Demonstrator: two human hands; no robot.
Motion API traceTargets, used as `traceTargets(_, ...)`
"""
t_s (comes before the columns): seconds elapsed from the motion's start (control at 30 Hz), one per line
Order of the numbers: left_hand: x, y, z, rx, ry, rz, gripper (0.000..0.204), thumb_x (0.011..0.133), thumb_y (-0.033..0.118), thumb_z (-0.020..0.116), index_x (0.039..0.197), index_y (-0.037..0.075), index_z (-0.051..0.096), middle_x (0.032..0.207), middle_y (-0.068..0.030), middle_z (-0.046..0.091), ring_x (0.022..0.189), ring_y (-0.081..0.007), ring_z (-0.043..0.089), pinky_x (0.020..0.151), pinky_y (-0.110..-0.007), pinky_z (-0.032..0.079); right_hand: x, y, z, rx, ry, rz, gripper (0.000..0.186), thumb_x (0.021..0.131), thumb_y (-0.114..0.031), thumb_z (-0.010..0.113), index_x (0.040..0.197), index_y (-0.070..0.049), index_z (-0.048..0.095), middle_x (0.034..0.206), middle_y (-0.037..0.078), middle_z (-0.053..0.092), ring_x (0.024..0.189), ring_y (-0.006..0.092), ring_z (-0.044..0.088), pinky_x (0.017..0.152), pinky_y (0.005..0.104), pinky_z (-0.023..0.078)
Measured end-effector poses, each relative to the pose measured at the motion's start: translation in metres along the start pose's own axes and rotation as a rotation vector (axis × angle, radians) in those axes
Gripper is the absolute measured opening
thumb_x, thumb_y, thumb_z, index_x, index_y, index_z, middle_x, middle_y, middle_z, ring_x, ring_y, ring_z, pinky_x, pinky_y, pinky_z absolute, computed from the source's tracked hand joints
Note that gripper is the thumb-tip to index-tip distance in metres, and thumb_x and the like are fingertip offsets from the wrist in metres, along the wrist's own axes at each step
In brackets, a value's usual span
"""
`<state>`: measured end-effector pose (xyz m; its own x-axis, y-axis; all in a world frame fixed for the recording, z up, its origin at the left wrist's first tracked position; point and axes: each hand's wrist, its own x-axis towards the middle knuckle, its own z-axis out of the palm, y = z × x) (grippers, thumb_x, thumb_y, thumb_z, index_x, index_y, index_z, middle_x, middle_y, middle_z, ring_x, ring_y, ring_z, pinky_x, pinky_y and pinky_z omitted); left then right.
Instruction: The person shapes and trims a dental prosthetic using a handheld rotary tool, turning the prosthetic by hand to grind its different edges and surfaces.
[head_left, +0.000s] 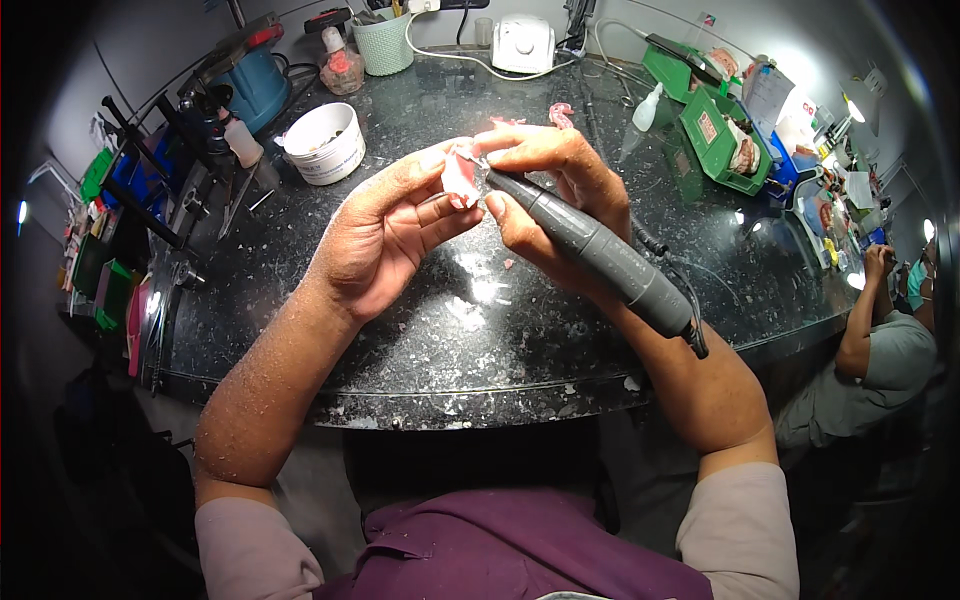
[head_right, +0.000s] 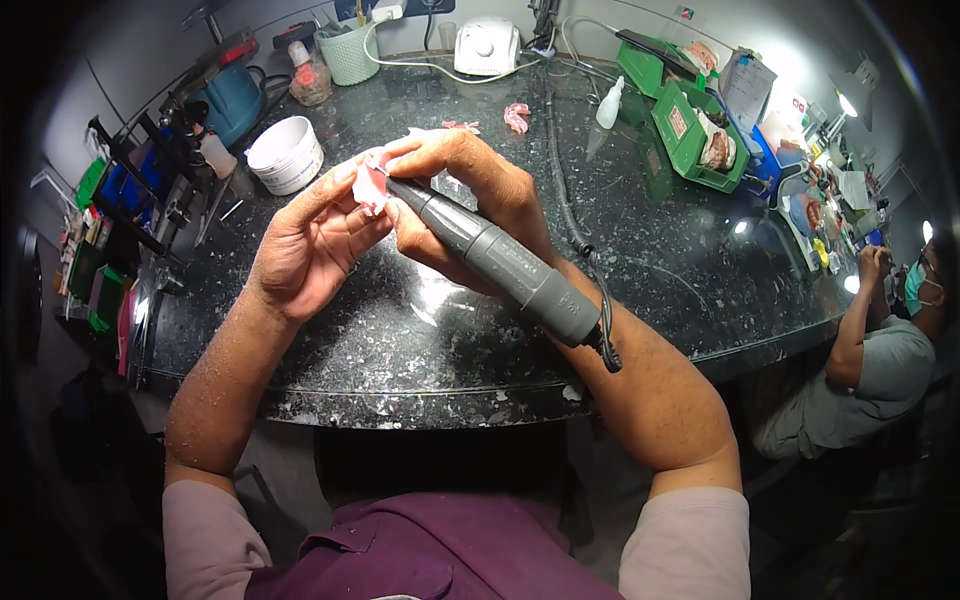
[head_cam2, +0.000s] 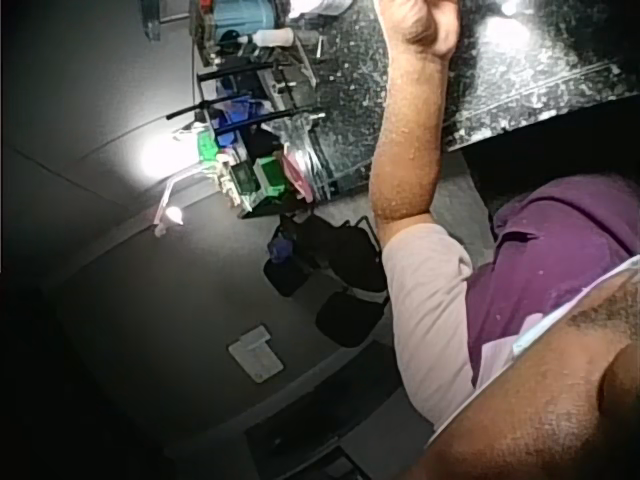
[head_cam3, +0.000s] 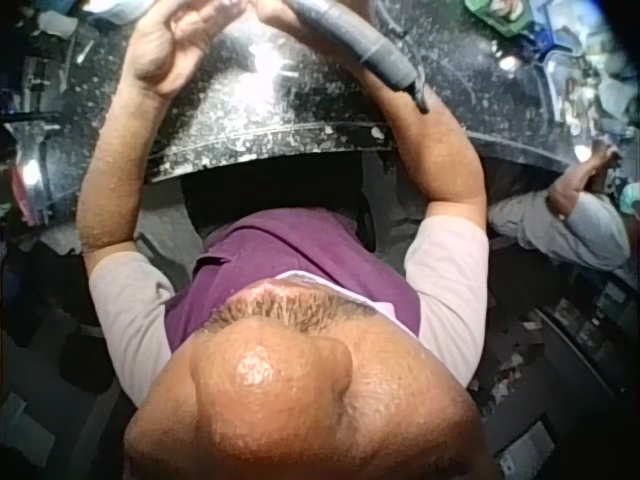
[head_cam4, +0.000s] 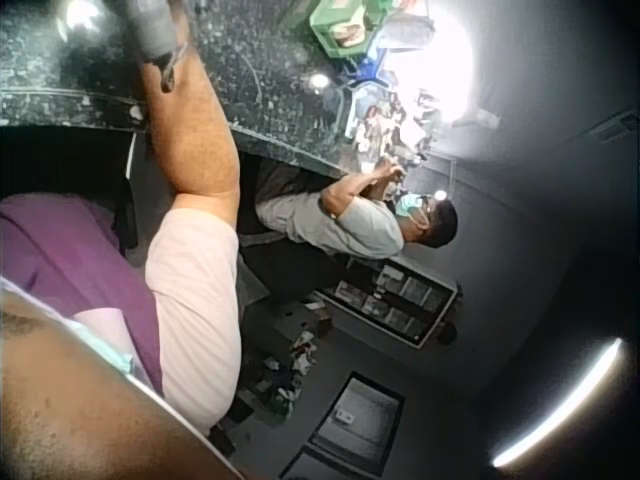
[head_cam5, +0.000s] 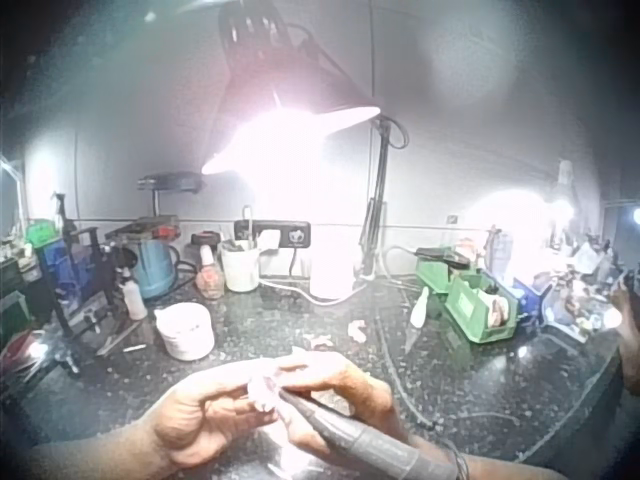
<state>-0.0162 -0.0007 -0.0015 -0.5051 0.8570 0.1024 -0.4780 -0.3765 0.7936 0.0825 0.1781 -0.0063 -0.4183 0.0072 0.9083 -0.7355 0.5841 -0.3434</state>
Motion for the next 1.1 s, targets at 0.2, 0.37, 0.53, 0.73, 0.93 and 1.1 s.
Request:
traceTargets(0.2,0.0,0.0,-0.002,-0.012,-0.027,-0.008,0.044,0.099,0.023,0.057,0.133,-0.005,0.051,0.119,-0.0147,0.064,0.105,-0.0217,0.065,0.098,-0.039,0.054,0.001,0.0,0.0,-0.006,-0.013,-0.013,0.03,0.073,-0.002,0.075,0.1,-0.003,0.063,0.105,0.012,0.07,0.095,0.0222,0.068,0.085,0.0329,0.054)
traceTargets(0.37,0.001,-0.003,-0.007,-0.034,-0.038,-0.013,0.045,0.1,0.024,0.056,0.134,-0.005,0.051,0.119,-0.014,0.064,0.105,-0.0217,0.065,0.098,-0.038,0.054,0.001,0.001,0.0,0.018,-0.024,-0.028,0.03,0.072,-0.001,0.075,0.1,-0.004,0.063,0.105,0.013,0.07,0.095,0.0219,0.069,0.087,0.033,0.053)
traceTargets(0.53,0.001,-0.003,-0.009,-0.028,-0.042,-0.019,0.044,0.1,0.025,0.056,0.133,-0.004,0.051,0.118,-0.0135,0.064,0.104,-0.021,0.065,0.098,-0.038,0.054,0.0,-0.001,0.0,0.07,-0.009,0.027,0.029,0.074,-0.002,0.074,0.1,-0.004,0.063,0.105,0.012,0.07,0.096,0.0219,0.068,0.088,0.034,0.052)
traceTargets(0.73,0.0,-0.002,-0.013,-0.055,-0.013,-0.034,0.042,0.099,0.024,0.058,0.131,-0.004,0.053,0.114,-0.0122,0.065,0.102,-0.0193,0.065,0.096,-0.036,0.055,0.002,-0.001,-0.002,0.141,-0.058,0.037,0.024,0.077,-0.006,0.073,0.1,-0.004,0.063,0.105,0.014,0.069,0.099,0.0204,0.065,0.09,0.0344,0.049)
traceTargets(0.93,0.007,0.003,-0.004,0.369,0.112,0.196,0.033,0.093,0.018,0.066,0.122,0.002,0.063,0.113,-0.007,0.067,0.098,-0.0152,0.064,0.09,-0.031,0.05,0.006,0.019,-0.018,0.293,0.295,0.297,0.029,0.098,-0.026,0.059,0.113,-0.001,0.055,0.087,0.011,0.069,0.081,0.0173,0.068,0.085,0.0354,0.052)
traceTargets(1.1,0.01,0.007,-0.008,0.951,0.193,0.226,0.032,0.092,0.013,0.067,0.123,0.005,0.064,0.119,-0.0097,0.066,0.108,-0.0172,0.063,0.097,-0.032,0.048,0.01,0.05,-0.054,0.161,0.511,0.674,0.037,0.097,-0.036,0.064,0.112,-0.002,0.061,0.08,0.007,0.07,0.083,0.0147,0.066,0.081,0.0275,0.048)
